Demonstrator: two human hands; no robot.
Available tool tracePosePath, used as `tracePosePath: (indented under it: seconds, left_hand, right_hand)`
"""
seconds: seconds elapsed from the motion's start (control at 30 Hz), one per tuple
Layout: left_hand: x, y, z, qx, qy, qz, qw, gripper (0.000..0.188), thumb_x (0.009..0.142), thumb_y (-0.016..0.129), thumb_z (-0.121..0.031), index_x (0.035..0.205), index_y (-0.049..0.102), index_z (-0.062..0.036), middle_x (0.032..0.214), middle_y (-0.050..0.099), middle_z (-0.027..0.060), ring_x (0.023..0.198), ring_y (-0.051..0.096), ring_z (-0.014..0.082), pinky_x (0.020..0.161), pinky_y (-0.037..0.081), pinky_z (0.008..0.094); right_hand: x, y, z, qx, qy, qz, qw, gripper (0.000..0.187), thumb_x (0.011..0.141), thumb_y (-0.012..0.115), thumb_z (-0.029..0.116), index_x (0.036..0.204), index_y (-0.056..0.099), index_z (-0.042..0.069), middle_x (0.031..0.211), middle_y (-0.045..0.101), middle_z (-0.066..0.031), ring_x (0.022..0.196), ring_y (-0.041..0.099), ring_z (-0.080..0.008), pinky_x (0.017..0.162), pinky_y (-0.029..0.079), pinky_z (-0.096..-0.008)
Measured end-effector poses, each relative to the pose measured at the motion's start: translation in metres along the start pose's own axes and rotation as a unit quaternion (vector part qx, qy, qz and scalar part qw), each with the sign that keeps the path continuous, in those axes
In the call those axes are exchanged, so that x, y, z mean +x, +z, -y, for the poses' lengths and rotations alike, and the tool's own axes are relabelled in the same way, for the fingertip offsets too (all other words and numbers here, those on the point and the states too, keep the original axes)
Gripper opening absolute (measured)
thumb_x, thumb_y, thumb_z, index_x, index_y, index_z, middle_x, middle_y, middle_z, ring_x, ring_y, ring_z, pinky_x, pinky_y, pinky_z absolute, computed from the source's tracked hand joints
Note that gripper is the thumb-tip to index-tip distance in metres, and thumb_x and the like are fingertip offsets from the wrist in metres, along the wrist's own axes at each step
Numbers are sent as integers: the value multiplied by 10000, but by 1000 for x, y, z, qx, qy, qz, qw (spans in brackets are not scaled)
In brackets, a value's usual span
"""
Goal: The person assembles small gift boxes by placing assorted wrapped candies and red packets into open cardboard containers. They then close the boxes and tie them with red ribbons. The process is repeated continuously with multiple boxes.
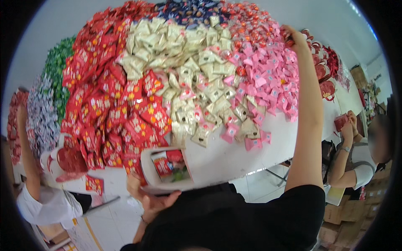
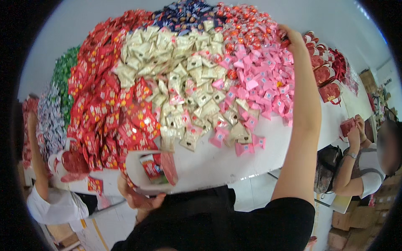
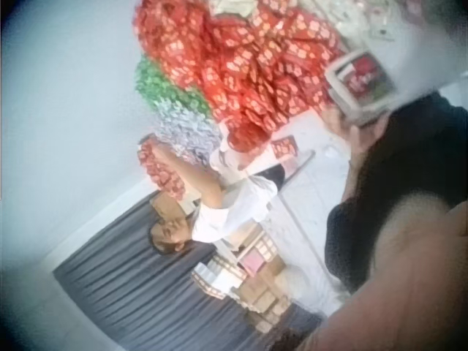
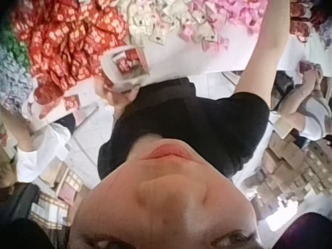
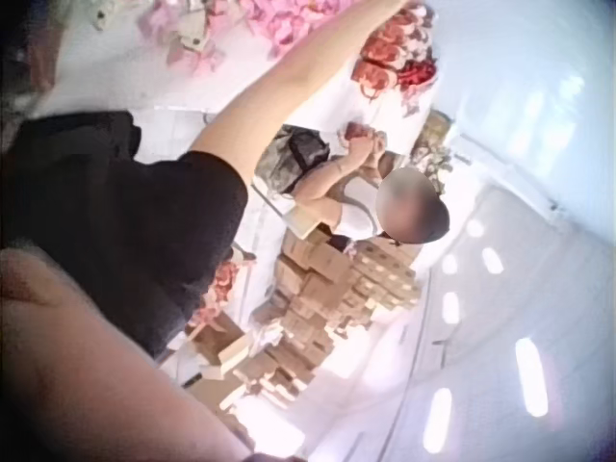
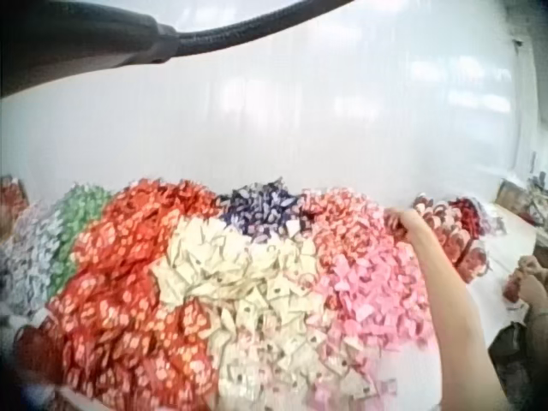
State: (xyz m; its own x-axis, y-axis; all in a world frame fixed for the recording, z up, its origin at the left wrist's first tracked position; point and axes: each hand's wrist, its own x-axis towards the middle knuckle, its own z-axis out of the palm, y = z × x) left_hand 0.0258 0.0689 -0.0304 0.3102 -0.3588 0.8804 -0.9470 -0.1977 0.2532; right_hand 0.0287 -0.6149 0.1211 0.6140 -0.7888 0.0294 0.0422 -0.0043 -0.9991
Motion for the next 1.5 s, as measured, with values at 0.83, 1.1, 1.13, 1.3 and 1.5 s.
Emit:
tracePosePath:
  seconds: [0.83,1.1,1.13,1.3,1.5]
  left_hand:
    - [43,-3,-36,-113,-195,67,972,672,718,771,-159,1293,449,-30,1272,465,179,1170,447,339,985,372,415]
    - [20,-103,54,304,-58,-115,944,1038,621,856,-280,1362,192,15,1436,219,247,1322,244,365,1070,233,487]
    - [16,-125,70,289,-164,-155,931,1037,623,851,-260,1367,184,16,1441,177,224,1326,245,311,1079,223,467]
    - [-4,-164,135,316,-250,-133,906,1294,505,898,-389,1390,82,83,1405,154,287,1332,162,410,1099,158,488]
    - [11,-126,167,350,-210,-123,905,1170,574,870,-303,1390,129,88,1400,201,308,1319,201,426,1104,170,478]
  right_hand:
    - [-431,258,-8,-312,-526,403,681,458,746,660,471,965,610,72,1071,537,-140,921,542,-321,772,434,-422]
    - [-441,214,-33,-295,-393,322,809,1014,580,744,631,1344,437,38,1399,356,-235,1308,339,-396,1069,258,-492]
    - [-443,213,-52,-257,-377,326,828,1038,611,833,410,1412,302,17,1404,343,-224,1291,370,-367,1062,283,-466]
    - [-459,207,-63,-157,-359,194,899,1022,604,802,62,1436,214,-7,1357,402,-179,1233,433,-288,1036,350,-403]
    - [-452,180,-89,-219,-307,134,917,1037,624,807,97,1449,184,9,1365,378,-148,1229,423,-286,1039,330,-395]
